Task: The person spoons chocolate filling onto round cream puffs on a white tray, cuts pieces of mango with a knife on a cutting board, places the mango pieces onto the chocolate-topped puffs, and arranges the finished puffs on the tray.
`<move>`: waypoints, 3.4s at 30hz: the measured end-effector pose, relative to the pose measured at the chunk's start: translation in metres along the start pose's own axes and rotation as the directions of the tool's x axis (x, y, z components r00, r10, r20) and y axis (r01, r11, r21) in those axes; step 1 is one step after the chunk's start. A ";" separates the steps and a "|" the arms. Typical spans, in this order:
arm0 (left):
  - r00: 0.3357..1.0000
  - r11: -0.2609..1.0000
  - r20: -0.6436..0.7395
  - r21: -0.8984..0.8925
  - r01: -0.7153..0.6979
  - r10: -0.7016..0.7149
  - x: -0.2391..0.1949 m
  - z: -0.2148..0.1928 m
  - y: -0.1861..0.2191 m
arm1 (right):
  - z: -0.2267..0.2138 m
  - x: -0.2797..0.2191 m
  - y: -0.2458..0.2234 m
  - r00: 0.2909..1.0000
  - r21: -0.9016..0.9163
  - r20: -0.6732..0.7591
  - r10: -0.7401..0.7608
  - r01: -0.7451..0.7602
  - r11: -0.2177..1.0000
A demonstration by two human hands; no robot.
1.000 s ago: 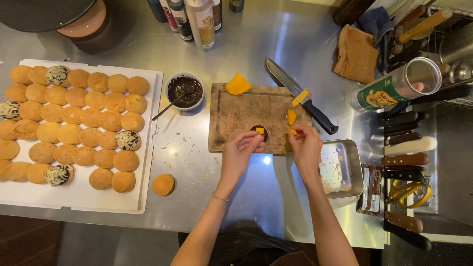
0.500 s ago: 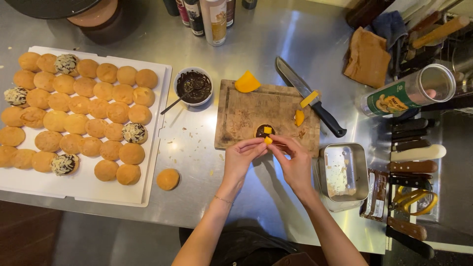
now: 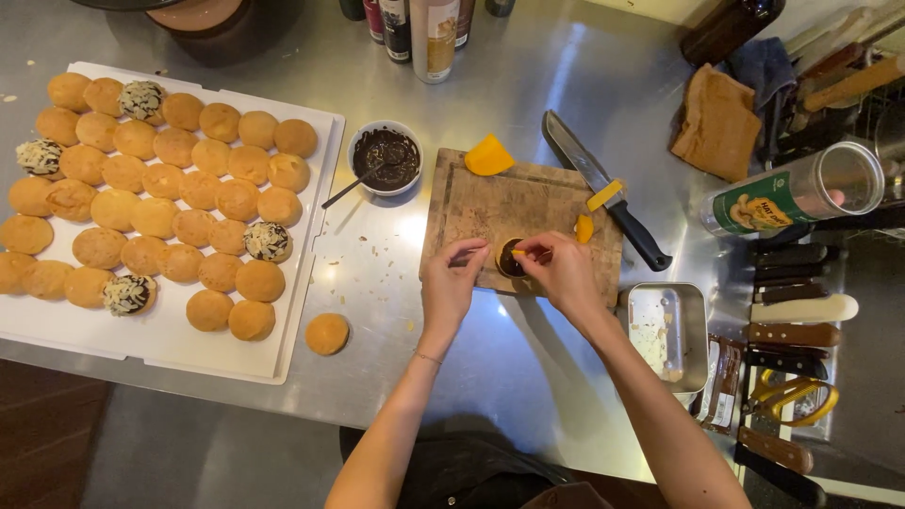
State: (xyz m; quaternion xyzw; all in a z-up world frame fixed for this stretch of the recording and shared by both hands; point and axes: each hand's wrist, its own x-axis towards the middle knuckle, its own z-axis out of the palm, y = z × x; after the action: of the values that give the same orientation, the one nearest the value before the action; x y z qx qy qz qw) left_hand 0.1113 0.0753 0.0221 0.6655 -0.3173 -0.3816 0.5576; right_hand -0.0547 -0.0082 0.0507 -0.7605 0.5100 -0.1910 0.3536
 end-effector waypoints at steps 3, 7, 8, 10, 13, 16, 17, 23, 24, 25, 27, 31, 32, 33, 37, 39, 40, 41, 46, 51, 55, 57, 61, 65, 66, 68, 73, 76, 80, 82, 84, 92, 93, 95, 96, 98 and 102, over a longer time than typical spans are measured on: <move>0.996 0.998 0.077 -0.054 -0.040 0.044 0.002 0.001 -0.014 | 0.009 -0.002 0.004 0.999 -0.034 0.015 -0.048 0.049 0.998; 0.986 0.988 0.104 0.080 -0.135 0.127 -0.001 0.008 -0.003 | 0.011 -0.002 0.002 0.996 -0.054 -0.003 -0.093 0.093 0.994; 0.981 0.975 0.097 0.132 -0.179 0.167 0.000 0.010 -0.002 | 0.011 -0.001 0.000 0.995 -0.074 0.001 -0.096 0.096 0.993; 0.974 0.958 0.094 0.184 -0.222 0.207 0.001 0.013 0.000 | 0.010 0.000 -0.003 0.995 -0.094 0.003 -0.098 0.098 0.991; 0.979 0.964 0.086 0.177 -0.200 0.187 0.004 0.017 0.000 | 0.007 0.000 -0.002 0.985 -0.091 -0.043 -0.167 0.163 0.982; 0.984 0.956 0.071 0.238 -0.174 0.161 0.004 0.018 0.005 | -0.001 0.001 -0.006 0.979 -0.010 -0.088 -0.182 0.181 0.983; 0.980 0.943 0.081 0.267 -0.196 0.181 0.003 0.018 0.009 | -0.007 0.002 -0.008 0.988 0.003 -0.123 -0.097 0.098 0.995; 0.900 0.848 0.109 0.303 -0.434 0.422 -0.006 0.020 0.004 | -0.003 0.013 0.025 0.981 -0.069 -0.136 -0.141 0.133 0.989; 0.866 0.803 0.106 0.336 -0.493 0.488 -0.005 0.021 0.001 | 0.000 0.016 0.030 0.974 -0.071 -0.125 -0.189 0.181 0.981; 0.866 0.802 0.109 0.335 -0.495 0.489 -0.005 0.022 0.001 | 0.001 0.017 0.030 0.974 -0.070 -0.127 -0.188 0.180 0.981; 0.873 0.802 0.102 0.356 -0.479 0.477 -0.005 0.023 0.001 | 0.005 0.018 0.032 0.980 -0.117 -0.113 -0.166 0.153 0.981; 0.861 0.790 0.134 0.347 -0.505 0.491 -0.002 0.021 -0.002 | 0.004 0.015 0.027 0.987 -0.103 -0.100 -0.124 0.113 0.988; 0.859 0.789 0.144 0.345 -0.509 0.491 -0.001 0.021 -0.002 | 0.004 0.015 0.028 0.990 -0.105 -0.087 -0.109 0.100 0.989; 0.857 0.787 0.154 0.343 -0.513 0.491 0.000 0.020 -0.002 | 0.003 0.015 0.028 0.993 -0.106 -0.074 -0.094 0.086 0.991; 0.859 0.777 0.172 0.368 -0.511 0.483 0.000 0.019 -0.001 | 0.004 0.013 0.024 0.988 -0.133 -0.085 -0.129 0.117 0.984; 0.855 0.775 0.166 0.363 -0.517 0.492 0.000 0.018 0.002 | 0.003 0.012 0.024 0.986 -0.134 -0.097 -0.137 0.124 0.983; 0.854 0.775 0.166 0.362 -0.518 0.493 0.000 0.018 0.003 | 0.003 0.013 0.025 0.986 -0.134 -0.098 -0.137 0.124 0.983; 0.852 0.778 0.162 0.351 -0.522 0.498 -0.001 0.018 0.004 | 0.003 0.013 0.026 0.983 -0.096 -0.121 -0.135 0.124 0.988; 0.847 0.776 0.153 0.344 -0.529 0.510 -0.001 0.017 0.004 | 0.002 0.016 0.031 0.981 -0.053 -0.145 -0.129 0.122 0.991; 0.845 0.770 0.150 0.355 -0.530 0.513 -0.001 0.019 0.004 | 0.003 0.015 0.031 0.985 -0.068 -0.126 -0.117 0.109 0.992; 0.851 0.776 0.166 0.353 -0.523 0.498 -0.002 0.014 0.007 | -0.010 0.008 0.009 0.983 -0.049 -0.136 -0.122 0.116 0.992; 0.819 0.759 0.136 0.317 -0.569 0.557 -0.008 0.010 0.011 | -0.032 -0.005 -0.023 0.984 0.075 -0.169 0.050 -0.037 0.996; 0.816 0.781 0.131 0.238 -0.577 0.563 -0.035 -0.004 0.054 | -0.021 -0.081 -0.009 0.853 0.325 -0.515 0.089 0.098 0.941; 0.846 0.905 0.404 0.089 -0.415 0.348 -0.083 -0.012 0.016 | 0.030 -0.187 0.045 0.892 -0.030 -0.411 -0.186 0.191 0.981; 0.788 0.912 0.550 0.109 -0.396 0.276 -0.095 -0.015 0.001 | 0.040 -0.207 0.057 0.928 -0.167 -0.243 -0.284 0.248 0.954; 0.640 0.929 0.768 0.246 -0.277 -0.013 -0.126 -0.020 0.008 | 0.030 -0.234 0.046 0.920 -0.336 -0.179 -0.348 0.276 0.901; 0.288 0.976 0.957 0.083 -0.202 -0.022 -0.178 -0.056 -0.037 | 0.023 -0.284 0.074 0.975 -0.117 0.035 -0.219 0.222 0.968; 0.166 0.979 0.969 0.196 -0.065 -0.183 -0.174 -0.058 -0.023 | 0.017 -0.268 0.061 0.988 -0.101 0.152 0.008 0.008 0.995; 0.639 0.962 0.760 0.248 -0.116 -0.119 -0.164 -0.076 -0.002 | 0.046 -0.206 0.023 0.993 0.036 -0.059 -0.103 0.105 0.994; 0.891 0.970 0.454 0.229 -0.083 -0.031 -0.152 -0.105 0.012 | 0.070 -0.176 -0.002 0.961 0.037 -0.122 -0.247 0.253 0.967; 0.912 0.798 0.023 0.476 -0.370 0.409 -0.134 -0.147 0.015 | 0.095 -0.148 -0.030 0.939 0.076 -0.094 -0.329 0.337 0.939; 0.802 0.502 0.528 0.632 -0.591 0.279 -0.064 -0.242 0.006 | 0.219 0.000 -0.095 0.834 -0.147 0.131 -0.536 0.551 0.822; 0.774 0.450 0.571 0.634 -0.628 0.276 -0.057 -0.245 -0.010 | 0.234 0.020 -0.096 0.828 -0.204 0.146 -0.542 0.561 0.802; 0.775 0.456 0.579 0.636 -0.623 0.253 -0.048 -0.251 -0.034 | 0.253 0.043 -0.102 0.827 -0.269 0.199 -0.526 0.562 0.782; 0.777 0.457 0.584 0.639 -0.619 0.235 -0.045 -0.253 -0.046 | 0.262 0.054 -0.103 0.822 -0.332 0.249 -0.512 0.569 0.752; 0.772 0.457 0.594 0.635 -0.623 0.227 -0.038 -0.255 -0.057 | 0.260 0.044 -0.115 0.799 -0.278 0.280 -0.533 0.599 0.751; 0.729 0.544 0.610 0.515 -0.662 0.309 -0.034 -0.269 -0.029 | 0.244 0.004 -0.115 0.671 -0.147 0.444 -0.594 0.708 0.691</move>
State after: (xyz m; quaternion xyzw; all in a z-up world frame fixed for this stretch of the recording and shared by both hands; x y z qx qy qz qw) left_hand 0.3255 0.2437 0.0223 0.5982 -0.7341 -0.1961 0.2546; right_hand 0.1795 0.0984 -0.0308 -0.9594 0.1494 -0.0807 0.2253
